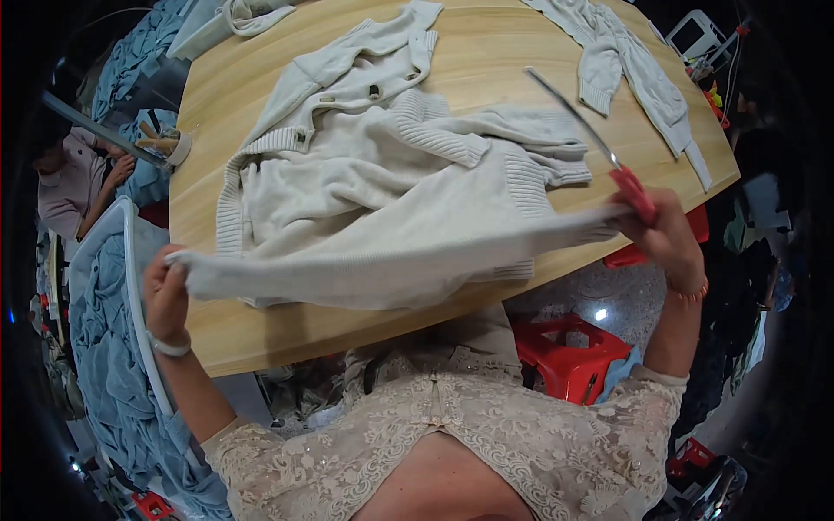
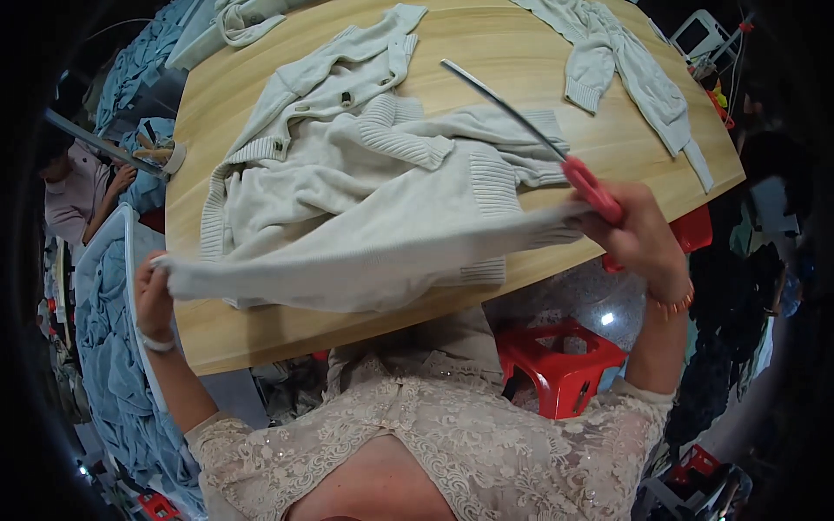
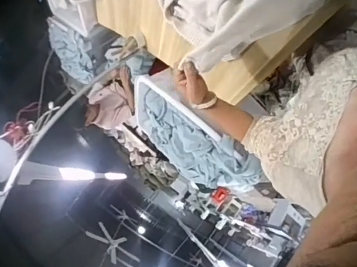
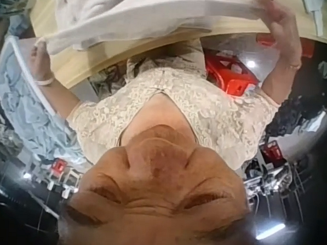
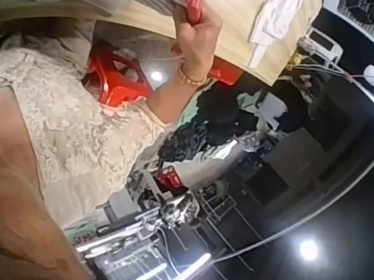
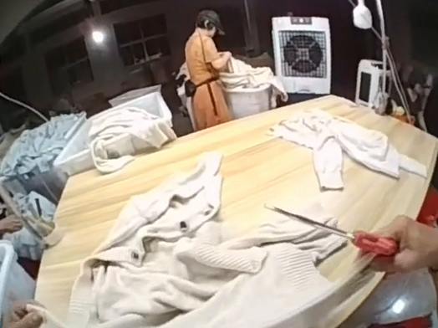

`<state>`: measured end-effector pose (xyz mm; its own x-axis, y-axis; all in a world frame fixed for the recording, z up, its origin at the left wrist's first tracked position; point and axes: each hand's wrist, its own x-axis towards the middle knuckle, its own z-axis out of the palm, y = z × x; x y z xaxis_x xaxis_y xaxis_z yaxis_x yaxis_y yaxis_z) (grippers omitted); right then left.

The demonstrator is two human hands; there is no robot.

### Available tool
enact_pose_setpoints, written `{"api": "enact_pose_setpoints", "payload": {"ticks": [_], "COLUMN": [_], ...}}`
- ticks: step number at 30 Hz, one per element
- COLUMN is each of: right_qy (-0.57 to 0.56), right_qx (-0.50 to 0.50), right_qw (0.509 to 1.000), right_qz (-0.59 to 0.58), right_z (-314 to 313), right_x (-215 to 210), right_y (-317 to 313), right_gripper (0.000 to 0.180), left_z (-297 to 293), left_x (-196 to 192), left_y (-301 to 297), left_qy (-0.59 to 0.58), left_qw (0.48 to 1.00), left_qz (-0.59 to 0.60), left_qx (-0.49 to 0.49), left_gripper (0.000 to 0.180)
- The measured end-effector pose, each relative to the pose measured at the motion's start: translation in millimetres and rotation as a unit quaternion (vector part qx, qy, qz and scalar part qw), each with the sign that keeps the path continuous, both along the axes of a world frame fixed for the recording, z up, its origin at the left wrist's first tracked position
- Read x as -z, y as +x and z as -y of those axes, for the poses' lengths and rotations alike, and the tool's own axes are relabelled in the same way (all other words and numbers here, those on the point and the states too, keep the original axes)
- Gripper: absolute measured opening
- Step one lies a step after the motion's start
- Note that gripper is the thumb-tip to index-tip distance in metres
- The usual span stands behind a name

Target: Inspecting a white knit cardigan for quality and using scissors to trim loose threads.

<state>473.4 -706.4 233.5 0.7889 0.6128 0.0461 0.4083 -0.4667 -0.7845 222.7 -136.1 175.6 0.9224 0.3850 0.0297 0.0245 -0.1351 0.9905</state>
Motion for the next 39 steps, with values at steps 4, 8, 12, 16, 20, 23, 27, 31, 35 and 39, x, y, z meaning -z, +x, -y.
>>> {"api": "enact_pose_setpoints", "payload": {"ticks": [4,8,12,16,20,23,27,31,35,39], "right_qy": [-0.18,-0.381,-0.362,-0.15,-0.239,-0.271,-0.323,-0.297,-0.228,-0.205], "right_qx": [0.035,0.185,0.241,0.211,0.109,0.084,0.053,-0.026,-0.131,-0.202], "right_qw": [0.983,0.874,0.848,0.935,0.933,0.938,0.94,0.95,0.961,0.951], "right_qz": [0.008,0.24,0.305,0.244,0.246,0.197,0.101,0.09,0.086,0.116], "right_z": [-26,-1,29,38,50,59,45,-1,-65,-100], "right_x": [59,107,104,100,76,78,54,46,50,61], "right_y": [45,41,19,-1,-31,-49,-54,-53,-52,-46], "right_gripper": [0.011,0.023,0.029,0.042,0.028,0.021,0.019,0.02,0.022,0.023], "left_z": [-9,51,180,277,310,311,317,319,316,316], "left_x": [59,75,40,54,113,128,127,123,130,146], "left_y": [26,60,103,154,219,229,229,226,230,235], "left_qy": [0.101,0.494,0.469,0.43,0.525,0.542,0.517,0.509,0.512,0.571], "left_qw": [0.982,0.863,0.87,0.814,0.723,0.709,0.727,0.736,0.725,0.688], "left_qz": [-0.162,-0.038,0.129,0.189,0.187,0.181,0.199,0.179,0.171,0.179], "left_qx": [0.009,-0.102,0.083,0.341,0.408,0.414,0.405,0.41,0.428,0.411], "left_gripper": [0.015,0.028,0.037,0.047,0.054,0.061,0.059,0.06,0.063,0.067]}}
